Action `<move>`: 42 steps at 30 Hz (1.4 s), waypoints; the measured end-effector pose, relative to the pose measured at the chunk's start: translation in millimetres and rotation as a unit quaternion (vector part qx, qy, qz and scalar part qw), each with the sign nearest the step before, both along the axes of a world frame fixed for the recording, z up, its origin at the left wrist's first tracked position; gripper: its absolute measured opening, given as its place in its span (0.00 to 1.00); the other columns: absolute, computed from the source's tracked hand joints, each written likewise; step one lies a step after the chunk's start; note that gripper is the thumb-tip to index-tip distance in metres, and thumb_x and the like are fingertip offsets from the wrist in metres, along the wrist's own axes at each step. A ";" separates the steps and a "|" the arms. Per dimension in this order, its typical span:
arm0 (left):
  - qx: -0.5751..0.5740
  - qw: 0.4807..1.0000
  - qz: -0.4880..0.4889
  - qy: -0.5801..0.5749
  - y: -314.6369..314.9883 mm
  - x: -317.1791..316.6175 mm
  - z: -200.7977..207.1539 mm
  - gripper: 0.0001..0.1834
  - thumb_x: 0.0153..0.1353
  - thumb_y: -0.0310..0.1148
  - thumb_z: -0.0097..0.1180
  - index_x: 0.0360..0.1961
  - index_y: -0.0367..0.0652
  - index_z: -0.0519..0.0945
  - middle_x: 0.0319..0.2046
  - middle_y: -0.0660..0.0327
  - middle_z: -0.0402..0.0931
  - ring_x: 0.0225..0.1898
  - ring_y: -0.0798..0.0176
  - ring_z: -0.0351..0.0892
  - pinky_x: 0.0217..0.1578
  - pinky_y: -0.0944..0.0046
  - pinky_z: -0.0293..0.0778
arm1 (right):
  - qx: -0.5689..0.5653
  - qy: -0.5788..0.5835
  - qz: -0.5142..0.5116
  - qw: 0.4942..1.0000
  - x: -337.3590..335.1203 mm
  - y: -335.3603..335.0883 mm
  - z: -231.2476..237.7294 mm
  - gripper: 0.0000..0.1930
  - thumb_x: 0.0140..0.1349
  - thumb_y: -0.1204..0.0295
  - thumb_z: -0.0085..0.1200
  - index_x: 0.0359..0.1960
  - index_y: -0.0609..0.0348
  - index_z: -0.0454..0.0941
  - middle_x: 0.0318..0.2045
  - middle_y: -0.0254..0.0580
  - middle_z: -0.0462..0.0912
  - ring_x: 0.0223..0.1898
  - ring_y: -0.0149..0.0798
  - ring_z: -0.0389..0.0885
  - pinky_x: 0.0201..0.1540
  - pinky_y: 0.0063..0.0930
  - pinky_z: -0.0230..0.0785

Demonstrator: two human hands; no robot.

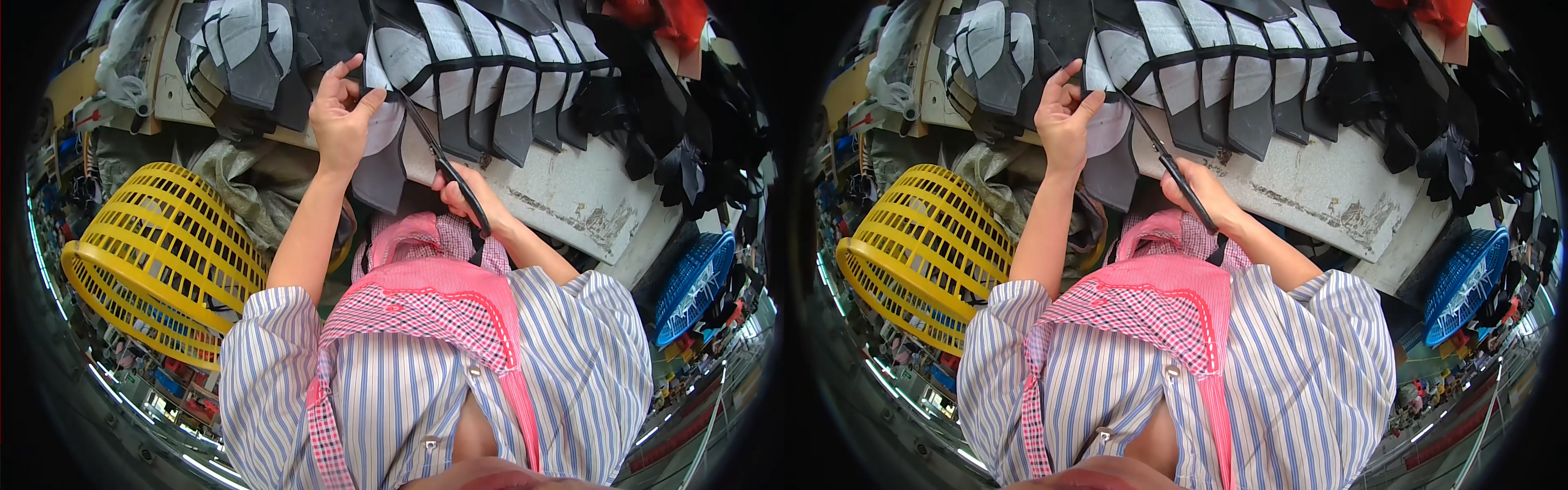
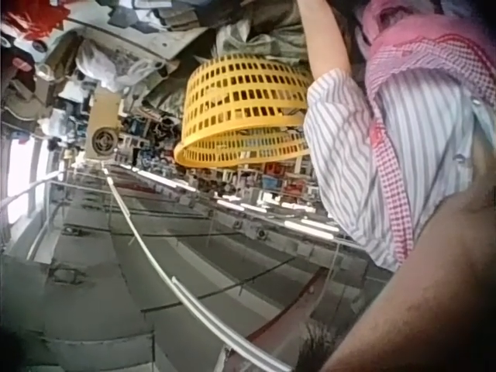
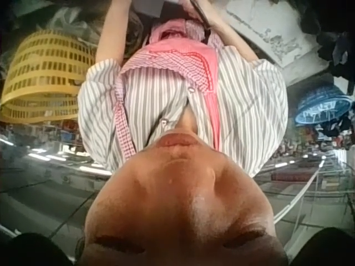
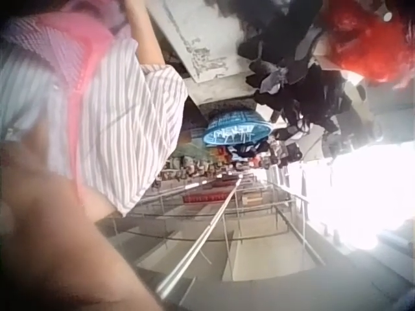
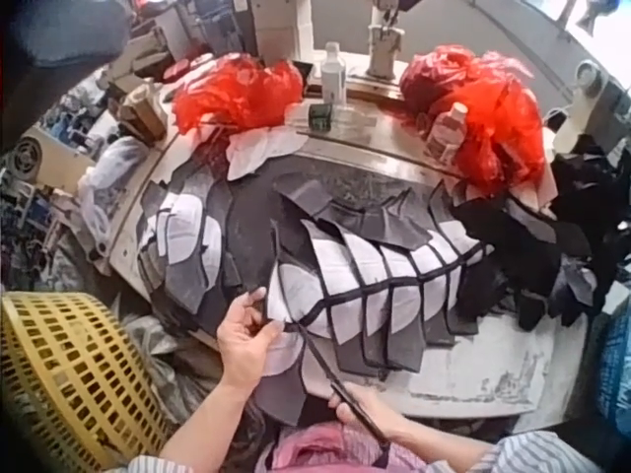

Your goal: The recorder is using scissors to trim excess material from shoe upper components on a factory workbench.

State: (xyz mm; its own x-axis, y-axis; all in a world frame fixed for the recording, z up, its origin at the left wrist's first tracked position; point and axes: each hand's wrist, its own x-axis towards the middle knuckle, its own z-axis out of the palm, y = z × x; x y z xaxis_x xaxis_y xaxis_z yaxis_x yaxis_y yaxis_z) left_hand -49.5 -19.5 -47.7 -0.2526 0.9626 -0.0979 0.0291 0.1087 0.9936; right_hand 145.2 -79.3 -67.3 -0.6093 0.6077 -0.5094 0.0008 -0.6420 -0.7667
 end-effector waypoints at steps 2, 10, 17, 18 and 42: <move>-0.002 1.000 0.007 -0.008 -1.2 1.4 -0.6 0.24 0.44 0.18 0.55 0.46 0.34 0.67 0.19 0.70 0.66 0.21 0.80 0.62 0.24 0.82 0.56 | 0.010 -0.002 -0.004 1.000 -6.3 0.9 0.2 0.26 0.49 0.46 0.48 0.29 0.59 0.64 0.15 0.26 0.60 0.15 0.18 0.54 0.15 0.13 0.44; -0.012 0.999 0.035 -0.013 -2.4 6.8 0.0 0.23 0.43 0.19 0.57 0.44 0.35 0.69 0.15 0.72 0.62 0.17 0.80 0.58 0.20 0.81 0.56 | 0.184 -0.319 0.108 0.923 -12.6 8.4 20.7 0.24 0.43 0.54 0.55 0.27 0.65 0.64 0.19 0.55 0.72 0.27 0.56 0.73 0.30 0.41 0.63; -0.125 0.971 -0.077 -0.189 24.1 -31.7 21.7 0.25 0.42 0.17 0.55 0.46 0.36 0.69 0.20 0.70 0.67 0.21 0.78 0.64 0.26 0.80 0.61 | -0.046 0.082 0.097 0.991 3.0 40.5 5.2 0.29 0.43 0.38 0.48 0.18 0.56 0.61 0.12 0.24 0.57 0.12 0.17 0.52 0.12 0.11 0.41; -0.088 0.976 -0.090 -0.179 26.6 -37.0 23.0 0.25 0.43 0.17 0.54 0.47 0.36 0.68 0.21 0.68 0.69 0.24 0.77 0.66 0.28 0.79 0.63 | -0.064 0.123 0.076 0.987 -1.6 40.8 0.5 0.22 0.50 0.49 0.44 0.18 0.57 0.62 0.11 0.25 0.57 0.11 0.18 0.52 0.11 0.12 0.42; -0.040 0.982 -0.009 -0.182 7.0 -44.3 -2.7 0.24 0.44 0.18 0.55 0.46 0.35 0.68 0.26 0.65 0.72 0.27 0.75 0.69 0.32 0.78 0.64 | -0.002 0.026 0.076 0.997 -22.3 12.2 5.0 0.17 0.53 0.55 0.46 0.23 0.58 0.63 0.15 0.28 0.62 0.18 0.22 0.58 0.18 0.18 0.53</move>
